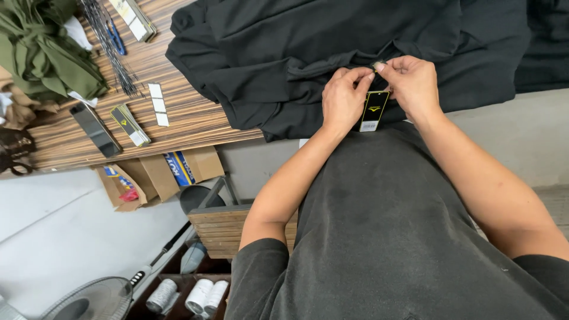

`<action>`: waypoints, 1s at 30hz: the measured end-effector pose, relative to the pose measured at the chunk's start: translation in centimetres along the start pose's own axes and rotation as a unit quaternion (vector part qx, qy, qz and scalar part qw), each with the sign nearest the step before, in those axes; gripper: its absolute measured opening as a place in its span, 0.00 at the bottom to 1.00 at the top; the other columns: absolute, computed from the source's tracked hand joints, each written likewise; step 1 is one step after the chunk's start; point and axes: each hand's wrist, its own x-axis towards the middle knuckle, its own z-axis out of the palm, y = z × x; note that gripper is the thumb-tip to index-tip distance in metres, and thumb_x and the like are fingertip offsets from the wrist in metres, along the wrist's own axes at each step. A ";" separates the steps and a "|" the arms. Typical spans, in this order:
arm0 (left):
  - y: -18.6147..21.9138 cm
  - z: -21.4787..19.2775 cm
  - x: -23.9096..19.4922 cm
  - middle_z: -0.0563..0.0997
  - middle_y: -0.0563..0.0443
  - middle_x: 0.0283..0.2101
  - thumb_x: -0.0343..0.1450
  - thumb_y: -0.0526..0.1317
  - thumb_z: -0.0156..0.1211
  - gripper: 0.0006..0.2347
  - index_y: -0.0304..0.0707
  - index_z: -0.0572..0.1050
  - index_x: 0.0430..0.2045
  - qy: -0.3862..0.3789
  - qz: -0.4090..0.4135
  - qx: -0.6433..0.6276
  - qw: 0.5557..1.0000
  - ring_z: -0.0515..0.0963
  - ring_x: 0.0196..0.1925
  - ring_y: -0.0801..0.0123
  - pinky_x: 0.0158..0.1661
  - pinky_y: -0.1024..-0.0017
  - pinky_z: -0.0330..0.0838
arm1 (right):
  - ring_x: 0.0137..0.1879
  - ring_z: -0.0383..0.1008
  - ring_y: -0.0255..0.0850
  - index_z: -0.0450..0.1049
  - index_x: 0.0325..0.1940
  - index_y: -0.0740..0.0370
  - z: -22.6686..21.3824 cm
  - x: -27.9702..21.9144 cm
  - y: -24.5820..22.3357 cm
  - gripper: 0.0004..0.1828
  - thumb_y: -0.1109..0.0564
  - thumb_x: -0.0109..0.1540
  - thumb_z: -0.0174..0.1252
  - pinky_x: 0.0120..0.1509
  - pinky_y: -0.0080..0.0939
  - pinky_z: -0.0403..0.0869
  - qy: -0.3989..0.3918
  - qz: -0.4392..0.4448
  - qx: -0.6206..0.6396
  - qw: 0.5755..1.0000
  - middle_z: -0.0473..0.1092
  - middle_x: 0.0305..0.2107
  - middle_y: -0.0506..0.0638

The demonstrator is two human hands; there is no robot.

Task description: The person attaches yellow and white tags to black t-shirts using black zip ties. They thread the zip ties through the tag holes and the shirt's neck seam, then pull them tight to secure the tags. The person also folds the shirts and organizes stacks of tags on the table.

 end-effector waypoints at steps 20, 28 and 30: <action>4.3 -2.2 2.8 0.77 0.57 0.37 0.72 0.45 0.55 0.11 0.48 0.84 0.39 -0.084 0.181 0.079 0.977 0.82 0.43 0.67 0.41 0.64 0.76 | 0.28 0.66 0.25 0.79 0.42 0.62 0.5 0.2 2.1 0.05 0.59 0.65 0.60 0.29 0.28 0.70 0.029 -0.041 0.095 0.994 0.71 0.24 0.43; 4.7 -0.4 4.9 0.75 0.50 0.37 0.70 0.40 0.48 0.13 0.41 0.83 0.34 -0.153 0.166 0.196 0.954 0.81 0.34 0.47 0.33 0.53 0.74 | 0.24 0.65 0.28 0.78 0.37 0.59 0.2 -0.3 0.9 0.04 0.60 0.62 0.58 0.26 0.31 0.68 0.045 -0.018 0.016 0.999 0.68 0.19 0.42; 3.7 0.7 5.4 0.71 0.49 0.33 0.72 0.39 0.48 0.11 0.35 0.79 0.27 -0.118 0.227 0.187 0.948 0.76 0.22 0.47 0.23 0.54 0.69 | 0.25 0.73 0.34 0.79 0.38 0.60 0.1 -0.5 0.4 0.08 0.62 0.63 0.54 0.29 0.32 0.76 0.038 -0.007 0.013 0.999 0.74 0.23 0.47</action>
